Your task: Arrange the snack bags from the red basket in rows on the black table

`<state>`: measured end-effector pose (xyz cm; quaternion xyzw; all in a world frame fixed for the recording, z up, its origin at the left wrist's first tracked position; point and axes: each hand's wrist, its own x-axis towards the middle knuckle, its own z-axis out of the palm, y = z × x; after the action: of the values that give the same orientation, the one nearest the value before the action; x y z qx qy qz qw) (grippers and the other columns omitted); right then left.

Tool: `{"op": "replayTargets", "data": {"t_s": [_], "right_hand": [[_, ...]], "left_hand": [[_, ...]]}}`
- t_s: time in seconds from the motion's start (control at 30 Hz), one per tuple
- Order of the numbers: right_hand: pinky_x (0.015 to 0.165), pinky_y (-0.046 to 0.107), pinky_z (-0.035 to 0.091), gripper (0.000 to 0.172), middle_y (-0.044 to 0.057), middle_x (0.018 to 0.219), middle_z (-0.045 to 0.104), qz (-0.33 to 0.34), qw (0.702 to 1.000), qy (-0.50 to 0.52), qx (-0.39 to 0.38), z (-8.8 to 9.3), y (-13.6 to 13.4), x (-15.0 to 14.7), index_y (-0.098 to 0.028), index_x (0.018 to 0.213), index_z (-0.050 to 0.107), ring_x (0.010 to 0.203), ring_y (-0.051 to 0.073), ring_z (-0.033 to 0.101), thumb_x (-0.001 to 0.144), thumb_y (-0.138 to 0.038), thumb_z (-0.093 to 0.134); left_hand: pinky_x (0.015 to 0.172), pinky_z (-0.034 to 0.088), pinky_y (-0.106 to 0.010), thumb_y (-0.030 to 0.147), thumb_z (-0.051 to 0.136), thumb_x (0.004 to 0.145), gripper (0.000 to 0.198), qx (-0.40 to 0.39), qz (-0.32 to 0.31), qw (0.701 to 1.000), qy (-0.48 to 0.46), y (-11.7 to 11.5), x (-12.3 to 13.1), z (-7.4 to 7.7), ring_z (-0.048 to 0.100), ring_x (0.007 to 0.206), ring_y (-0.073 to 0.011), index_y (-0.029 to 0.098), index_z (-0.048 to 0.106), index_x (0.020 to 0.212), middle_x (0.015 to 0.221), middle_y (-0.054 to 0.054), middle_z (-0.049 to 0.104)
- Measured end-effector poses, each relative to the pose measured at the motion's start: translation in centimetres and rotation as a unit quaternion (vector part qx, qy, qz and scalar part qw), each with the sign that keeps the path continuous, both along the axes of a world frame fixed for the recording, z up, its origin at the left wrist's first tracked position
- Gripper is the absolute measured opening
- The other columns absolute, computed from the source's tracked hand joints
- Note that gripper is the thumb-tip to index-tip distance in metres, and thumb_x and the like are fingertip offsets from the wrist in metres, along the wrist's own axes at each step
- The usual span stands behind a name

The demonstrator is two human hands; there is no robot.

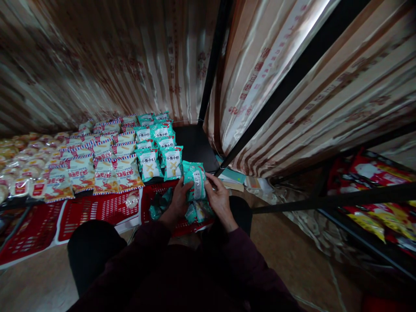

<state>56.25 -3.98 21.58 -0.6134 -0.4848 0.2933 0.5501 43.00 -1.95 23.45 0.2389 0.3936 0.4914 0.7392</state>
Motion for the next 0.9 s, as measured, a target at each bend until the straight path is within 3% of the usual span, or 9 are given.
{"op": "replayTargets", "data": {"t_s": [0.3,0.5,0.63,0.77,0.9], "right_hand": [[0.08,0.033,0.052,0.044,0.009,0.114,0.064,0.008,0.999,0.048,-0.021,0.8,0.3,-0.2,-0.019,0.116,0.062,0.095,0.02,0.062,0.082,-0.045,0.055],[0.076,0.032,0.053,0.051,0.01,0.11,0.066,0.013,0.999,0.038,-0.031,1.5,0.4,0.1,-0.017,0.123,0.057,0.091,0.02,0.063,0.081,-0.046,0.056],[0.078,0.033,0.053,0.051,0.008,0.111,0.067,0.033,0.998,0.047,-0.031,1.7,0.6,0.3,-0.018,0.124,0.056,0.091,0.021,0.064,0.081,-0.046,0.057],[0.085,0.036,0.052,0.047,0.009,0.111,0.067,0.022,0.999,0.038,-0.024,1.5,1.1,0.6,-0.019,0.119,0.06,0.095,0.021,0.063,0.08,-0.044,0.059],[0.089,0.037,0.049,0.042,0.009,0.113,0.065,0.018,1.0,0.013,-0.009,0.9,1.6,1.1,-0.02,0.116,0.062,0.1,0.022,0.062,0.081,-0.044,0.059]], "left_hand": [[0.089,0.05,-0.042,0.032,0.067,0.071,0.028,0.014,-0.032,0.999,-0.016,0.6,0.4,-1.7,0.063,0.102,-0.0256,0.021,0.063,0.096,0.098,-0.007,0.069],[0.101,0.042,-0.039,0.004,0.073,0.051,0.043,0.101,-0.028,0.992,0.072,0.4,-0.8,-1.8,0.054,0.113,-0.0271,0.018,0.069,0.091,0.111,-0.007,0.066],[0.101,0.04,-0.04,0.0,0.07,0.052,0.04,0.147,-0.031,0.979,0.134,0.9,-0.7,-2.2,0.056,0.108,-0.0278,0.017,0.071,0.088,0.103,-0.008,0.068],[0.105,0.037,-0.038,0.001,0.073,0.051,0.038,0.121,-0.019,0.987,0.106,1.7,0.2,-2.5,0.051,0.119,-0.0277,0.019,0.07,0.085,0.104,-0.008,0.069],[0.098,0.044,-0.039,0.017,0.067,0.069,0.019,0.033,-0.021,0.999,0.018,2.4,1.4,-2.0,0.057,0.112,-0.024,0.023,0.067,0.088,0.094,-0.006,0.07]]}}
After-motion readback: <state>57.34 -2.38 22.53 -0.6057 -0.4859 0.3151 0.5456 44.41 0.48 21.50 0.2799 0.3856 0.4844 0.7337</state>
